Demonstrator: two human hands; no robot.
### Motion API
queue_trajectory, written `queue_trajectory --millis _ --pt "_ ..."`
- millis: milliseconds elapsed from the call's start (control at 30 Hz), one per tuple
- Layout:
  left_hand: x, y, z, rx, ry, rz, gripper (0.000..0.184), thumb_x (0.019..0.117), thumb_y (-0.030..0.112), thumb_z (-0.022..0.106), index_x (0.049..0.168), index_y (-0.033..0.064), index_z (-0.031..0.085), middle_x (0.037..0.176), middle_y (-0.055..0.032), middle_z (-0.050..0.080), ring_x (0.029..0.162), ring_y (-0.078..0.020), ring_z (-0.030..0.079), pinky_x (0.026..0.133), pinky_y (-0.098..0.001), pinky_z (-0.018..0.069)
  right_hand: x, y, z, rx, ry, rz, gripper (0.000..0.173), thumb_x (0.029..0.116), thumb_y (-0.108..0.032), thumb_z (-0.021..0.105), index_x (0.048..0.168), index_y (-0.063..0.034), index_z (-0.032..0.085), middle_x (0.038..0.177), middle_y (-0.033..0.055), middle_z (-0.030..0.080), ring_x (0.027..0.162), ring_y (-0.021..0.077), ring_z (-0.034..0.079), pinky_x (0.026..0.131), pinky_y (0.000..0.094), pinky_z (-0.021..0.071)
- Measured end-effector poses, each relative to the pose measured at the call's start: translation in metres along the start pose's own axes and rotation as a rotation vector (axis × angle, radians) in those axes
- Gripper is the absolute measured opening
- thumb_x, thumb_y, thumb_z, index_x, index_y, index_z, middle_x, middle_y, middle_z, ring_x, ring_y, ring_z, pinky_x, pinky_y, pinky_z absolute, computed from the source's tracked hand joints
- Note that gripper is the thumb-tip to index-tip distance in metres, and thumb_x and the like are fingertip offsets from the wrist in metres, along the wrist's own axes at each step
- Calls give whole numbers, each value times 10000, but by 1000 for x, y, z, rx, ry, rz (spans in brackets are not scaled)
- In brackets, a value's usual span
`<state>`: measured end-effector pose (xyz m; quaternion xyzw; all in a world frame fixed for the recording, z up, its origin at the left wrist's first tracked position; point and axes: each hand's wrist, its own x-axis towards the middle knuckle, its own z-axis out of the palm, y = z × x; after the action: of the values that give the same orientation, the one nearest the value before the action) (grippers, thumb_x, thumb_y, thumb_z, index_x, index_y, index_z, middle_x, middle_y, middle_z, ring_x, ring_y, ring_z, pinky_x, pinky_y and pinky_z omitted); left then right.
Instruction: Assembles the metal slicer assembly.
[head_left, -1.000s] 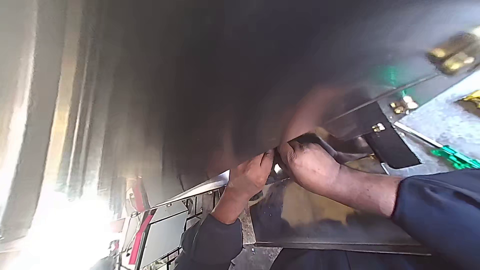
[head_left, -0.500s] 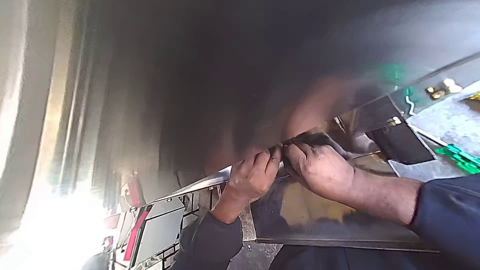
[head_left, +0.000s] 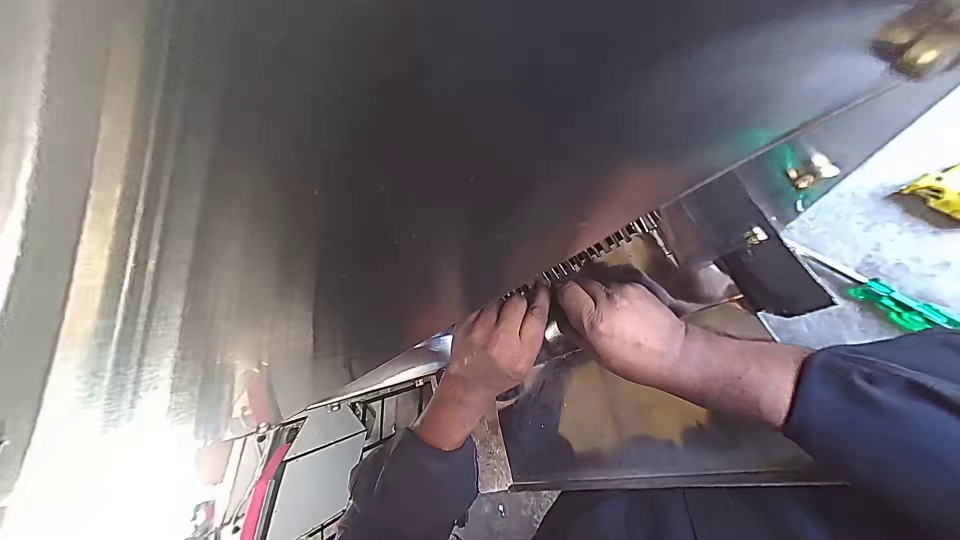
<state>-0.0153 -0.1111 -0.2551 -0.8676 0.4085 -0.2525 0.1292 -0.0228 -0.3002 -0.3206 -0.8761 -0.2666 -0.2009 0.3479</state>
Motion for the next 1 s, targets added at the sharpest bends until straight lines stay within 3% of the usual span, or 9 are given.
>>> queue_trajectory --millis 267,400,600,800,933,1000 --pt "12 -1 4 31 -24 -58 192 991 82 586 918 41 759 693 -99 651 585 -253 642 494 -359 500 4 0 4 -98 99 -106 181 991 -139 536 897 -12 626 662 102 573 503 261 601 396 369 459" --pt "9 -4 14 56 37 -38 197 976 88 607 841 46 745 683 -87 664 600 -239 657 514 -352 510 7 -4 6 -56 25 -11 177 954 -183 592 890 -23 633 638 95 569 509 271 619 412 392 480" --pt "10 -5 4 27 -40 14 187 974 53 579 965 49 765 698 -89 646 611 -251 644 518 -355 504 9 -8 3 61 -145 176 194 968 -244 607 930 -54 625 699 102 620 621 295 681 518 441 548" --pt "10 -15 1 23 22 78 194 984 51 567 1012 40 760 699 -92 635 626 -255 636 541 -363 494 12 -10 3 125 -37 215 214 970 -259 586 870 -73 622 680 73 601 609 244 658 531 404 541" --pt "10 -15 -2 52 36 -25 162 971 60 604 946 39 763 693 -108 628 612 -271 637 516 -386 481 25 -20 11 115 -8 237 187 935 -240 641 915 -54 632 679 84 612 604 266 667 522 423 544" --pt "6 -6 -7 42 -20 -16 190 964 62 579 962 30 765 713 -118 654 609 -283 653 504 -394 505 18 -22 9 136 -93 281 192 924 -229 659 927 -39 633 697 115 627 645 316 682 553 471 551"
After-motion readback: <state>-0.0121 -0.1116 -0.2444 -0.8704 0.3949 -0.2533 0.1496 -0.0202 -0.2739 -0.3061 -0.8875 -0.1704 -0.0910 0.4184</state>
